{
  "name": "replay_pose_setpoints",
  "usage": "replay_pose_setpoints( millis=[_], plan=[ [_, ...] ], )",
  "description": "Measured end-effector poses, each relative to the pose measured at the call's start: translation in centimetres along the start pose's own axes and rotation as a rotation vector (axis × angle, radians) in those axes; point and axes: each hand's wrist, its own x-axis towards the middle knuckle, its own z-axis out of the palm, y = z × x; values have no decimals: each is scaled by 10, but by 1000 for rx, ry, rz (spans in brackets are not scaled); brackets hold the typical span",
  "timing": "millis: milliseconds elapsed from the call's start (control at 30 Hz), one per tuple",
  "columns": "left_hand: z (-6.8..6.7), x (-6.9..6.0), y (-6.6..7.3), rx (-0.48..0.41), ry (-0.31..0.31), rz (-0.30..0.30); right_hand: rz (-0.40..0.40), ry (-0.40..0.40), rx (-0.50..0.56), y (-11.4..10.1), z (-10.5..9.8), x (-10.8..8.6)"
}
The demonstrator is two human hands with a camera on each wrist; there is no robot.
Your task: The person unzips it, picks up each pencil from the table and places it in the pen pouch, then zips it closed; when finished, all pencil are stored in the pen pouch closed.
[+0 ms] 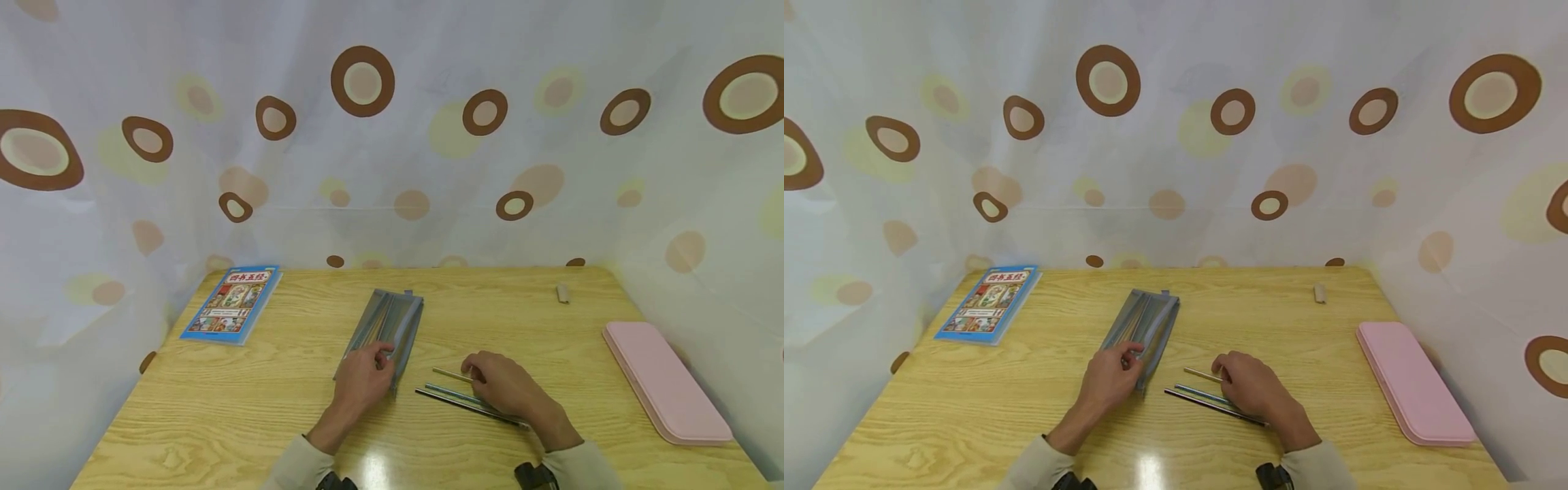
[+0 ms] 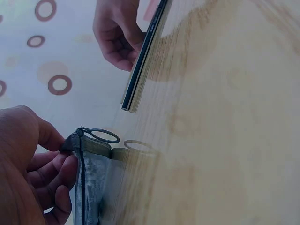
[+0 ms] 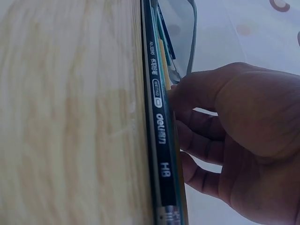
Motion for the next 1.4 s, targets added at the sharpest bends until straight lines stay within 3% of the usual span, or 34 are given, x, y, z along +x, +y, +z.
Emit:
replay_pose_setpoints(
  millis=[333, 500, 733, 1100, 1267, 1400],
  plan=[
    [0, 1, -1, -10, 1, 12, -88, 47, -39, 0, -1, 0],
    [1, 0, -2, -1, 0, 8, -83, 86, -37, -2, 0, 2],
    [1, 0, -2, 13, 10, 14, 2, 85, 127, -5, 1, 13],
    [2, -1, 0, -8, -15, -12, 73, 179, 218, -2, 4, 44],
    [1, 0, 0, -18, -13, -9, 137, 214, 326, -5, 4, 60],
    [1, 0, -1, -17, -11, -11, 191, 225, 478, -10, 3, 68]
  ],
)
